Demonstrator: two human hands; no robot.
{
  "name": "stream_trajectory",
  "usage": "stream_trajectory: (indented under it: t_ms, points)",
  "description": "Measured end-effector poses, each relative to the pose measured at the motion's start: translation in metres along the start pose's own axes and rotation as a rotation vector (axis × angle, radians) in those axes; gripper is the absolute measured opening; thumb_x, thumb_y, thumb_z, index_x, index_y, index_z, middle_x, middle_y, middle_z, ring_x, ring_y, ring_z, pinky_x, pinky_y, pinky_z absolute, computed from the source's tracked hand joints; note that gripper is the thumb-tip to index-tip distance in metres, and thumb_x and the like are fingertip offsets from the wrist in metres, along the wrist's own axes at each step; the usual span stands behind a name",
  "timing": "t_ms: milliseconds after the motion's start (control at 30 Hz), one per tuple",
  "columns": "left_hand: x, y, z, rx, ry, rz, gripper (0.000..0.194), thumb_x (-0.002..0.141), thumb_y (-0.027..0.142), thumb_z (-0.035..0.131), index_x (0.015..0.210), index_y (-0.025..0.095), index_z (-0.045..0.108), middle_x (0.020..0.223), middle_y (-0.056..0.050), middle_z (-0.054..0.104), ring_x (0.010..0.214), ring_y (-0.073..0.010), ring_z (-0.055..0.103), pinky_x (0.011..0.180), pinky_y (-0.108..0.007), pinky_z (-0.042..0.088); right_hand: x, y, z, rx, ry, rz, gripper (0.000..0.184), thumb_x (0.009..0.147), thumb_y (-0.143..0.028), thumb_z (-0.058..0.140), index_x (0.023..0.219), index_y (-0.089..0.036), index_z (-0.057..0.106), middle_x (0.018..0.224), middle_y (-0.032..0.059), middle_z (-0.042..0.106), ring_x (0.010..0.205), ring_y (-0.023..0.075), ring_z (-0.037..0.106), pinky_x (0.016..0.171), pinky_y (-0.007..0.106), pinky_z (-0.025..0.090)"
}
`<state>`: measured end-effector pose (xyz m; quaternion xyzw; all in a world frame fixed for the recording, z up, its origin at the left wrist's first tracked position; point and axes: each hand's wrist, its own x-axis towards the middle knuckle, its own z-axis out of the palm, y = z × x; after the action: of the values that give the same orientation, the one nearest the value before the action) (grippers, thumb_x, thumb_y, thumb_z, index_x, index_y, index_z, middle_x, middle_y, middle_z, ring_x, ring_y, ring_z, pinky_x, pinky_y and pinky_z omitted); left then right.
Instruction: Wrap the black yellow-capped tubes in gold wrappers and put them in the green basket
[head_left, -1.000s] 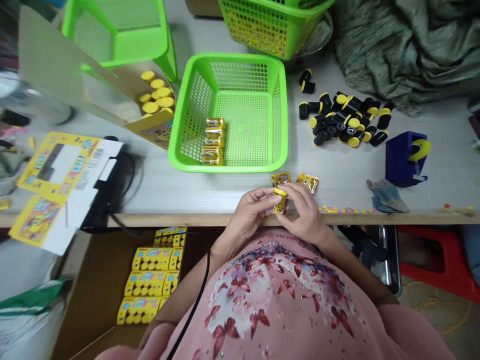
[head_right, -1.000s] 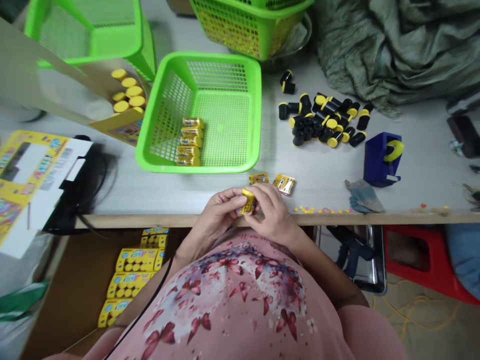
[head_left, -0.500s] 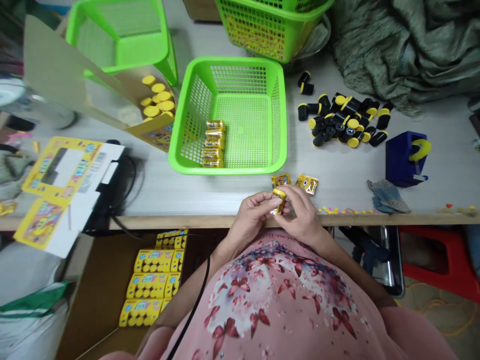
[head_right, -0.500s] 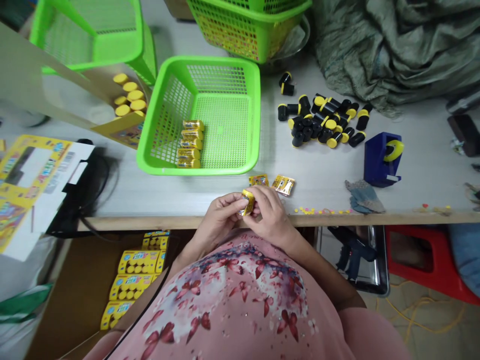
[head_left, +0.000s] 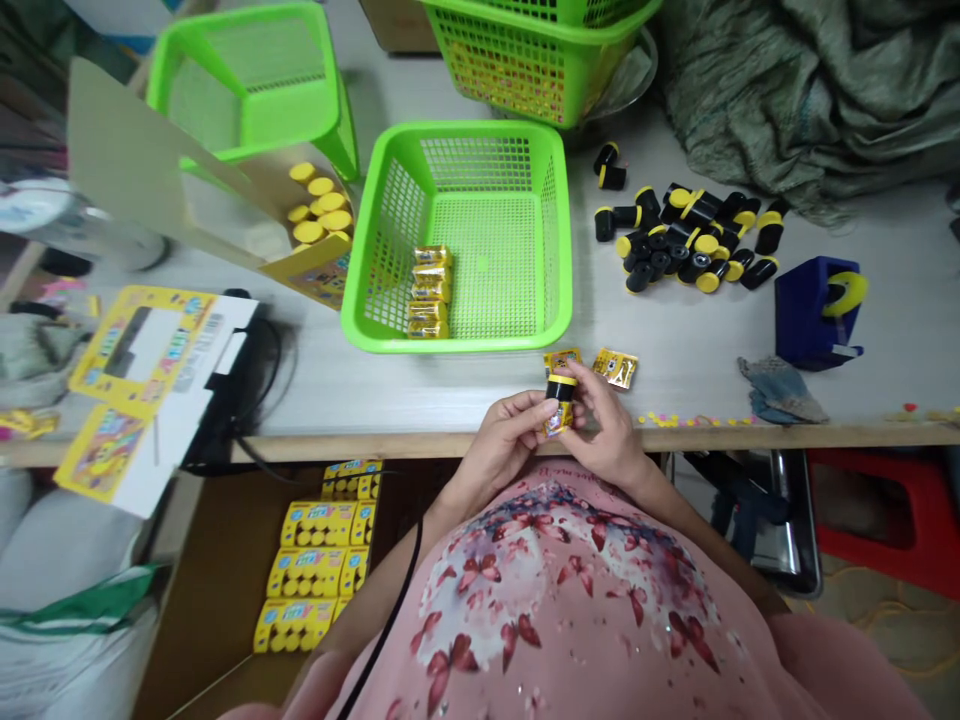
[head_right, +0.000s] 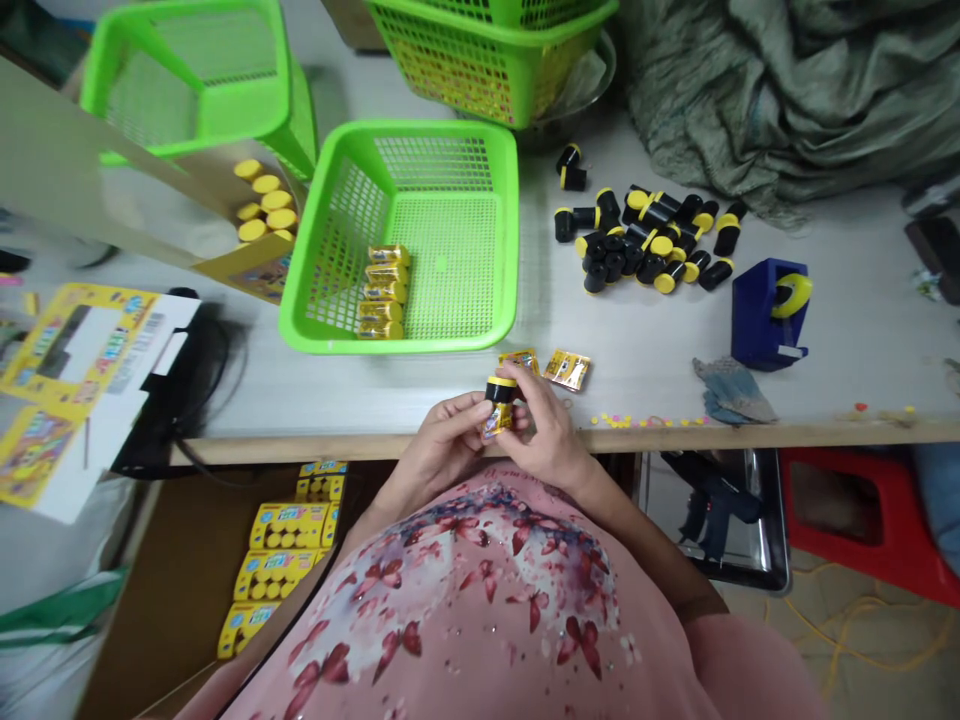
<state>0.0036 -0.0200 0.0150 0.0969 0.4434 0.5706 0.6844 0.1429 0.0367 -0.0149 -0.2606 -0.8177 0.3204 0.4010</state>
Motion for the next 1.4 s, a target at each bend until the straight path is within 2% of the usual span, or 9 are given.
stream_trajectory:
  t_ms: [167, 367, 500, 733, 900, 1000, 1167, 1267, 1400]
  points:
    - [0.001, 0.004, -0.002, 0.051, 0.056, 0.059, 0.027, 0.055, 0.028, 0.090, 0.073, 0.015, 0.075, 0.064, -0.002, 0.072, 0.060, -0.0138, 0.067, 0.070, -0.025, 0.054, 0.001, -0.001, -0.002, -0.003, -0.094, -0.083, 0.053, 0.080, -0.012, 0.058, 0.131, -0.022, 0.047, 0.119, 0.0107, 0.063, 0.116, 0.0236, 0.060, 0.099, 0.045, 0.053]
    - [0.001, 0.006, -0.008, 0.060, -0.066, -0.012, 0.030, 0.068, 0.040, 0.082, 0.083, 0.014, 0.076, 0.080, -0.008, 0.077, 0.070, -0.0173, 0.071, 0.073, -0.028, 0.056, 0.003, -0.002, -0.005, -0.006, -0.038, -0.073, 0.050, 0.083, -0.016, 0.059, 0.131, -0.024, 0.047, 0.119, 0.0105, 0.063, 0.115, 0.0245, 0.060, 0.099, 0.048, 0.053]
    - [0.001, 0.005, -0.010, 0.060, -0.069, -0.046, 0.031, 0.066, 0.038, 0.084, 0.082, 0.013, 0.076, 0.076, -0.009, 0.076, 0.069, -0.0190, 0.071, 0.073, -0.031, 0.056, 0.003, -0.002, -0.007, -0.039, -0.058, -0.075, 0.050, 0.082, -0.017, 0.059, 0.130, -0.025, 0.049, 0.118, 0.0098, 0.064, 0.113, 0.0252, 0.061, 0.098, 0.048, 0.053]
    - [0.001, 0.011, -0.003, 0.174, 0.102, 0.024, 0.027, 0.051, 0.029, 0.091, 0.067, 0.014, 0.076, 0.061, -0.001, 0.071, 0.055, -0.0102, 0.060, 0.061, -0.023, 0.049, 0.003, -0.007, -0.009, -0.131, -0.091, -0.132, 0.049, 0.083, -0.016, 0.060, 0.129, -0.022, 0.049, 0.111, 0.0107, 0.065, 0.106, 0.0263, 0.062, 0.093, 0.048, 0.055]
    - [0.003, 0.011, 0.005, 0.377, 0.222, 0.135, 0.029, 0.051, 0.030, 0.091, 0.071, 0.015, 0.076, 0.069, -0.001, 0.073, 0.062, -0.0119, 0.061, 0.065, -0.025, 0.050, -0.001, -0.002, -0.004, -0.207, -0.096, -0.127, 0.050, 0.084, -0.016, 0.058, 0.133, -0.021, 0.047, 0.111, 0.0123, 0.065, 0.106, 0.0286, 0.061, 0.095, 0.052, 0.052]
    - [0.003, 0.011, 0.006, 0.400, 0.260, 0.194, 0.033, 0.050, 0.033, 0.092, 0.072, 0.016, 0.076, 0.071, -0.001, 0.074, 0.064, -0.0126, 0.062, 0.066, -0.025, 0.052, 0.000, 0.002, -0.003, -0.155, -0.056, -0.085, 0.048, 0.085, -0.018, 0.061, 0.131, -0.023, 0.051, 0.112, 0.0109, 0.066, 0.107, 0.0274, 0.063, 0.097, 0.051, 0.052]
    - [0.001, 0.012, -0.002, 0.148, 0.042, -0.022, 0.036, 0.057, 0.043, 0.087, 0.074, 0.014, 0.076, 0.073, -0.006, 0.074, 0.063, -0.0152, 0.066, 0.063, -0.027, 0.056, 0.007, -0.001, -0.007, -0.045, -0.073, -0.014, 0.043, 0.086, -0.023, 0.065, 0.128, -0.025, 0.054, 0.117, 0.0090, 0.068, 0.111, 0.0244, 0.064, 0.099, 0.048, 0.052]
    - [0.002, 0.012, -0.007, 0.136, 0.086, -0.038, 0.033, 0.052, 0.038, 0.090, 0.068, 0.013, 0.074, 0.065, -0.003, 0.070, 0.059, -0.0135, 0.063, 0.060, -0.026, 0.055, 0.007, -0.002, -0.006, -0.098, -0.094, -0.058, 0.040, 0.086, -0.025, 0.066, 0.125, -0.024, 0.054, 0.112, 0.0093, 0.069, 0.107, 0.0248, 0.065, 0.097, 0.048, 0.054]
    - [0.003, 0.011, -0.007, 0.340, 0.182, 0.038, 0.031, 0.051, 0.035, 0.090, 0.067, 0.014, 0.073, 0.063, 0.000, 0.067, 0.058, -0.0103, 0.058, 0.057, -0.022, 0.049, 0.002, 0.000, 0.002, -0.176, -0.086, -0.113, 0.043, 0.086, -0.019, 0.062, 0.128, -0.020, 0.052, 0.108, 0.0112, 0.068, 0.104, 0.0265, 0.064, 0.093, 0.049, 0.055]
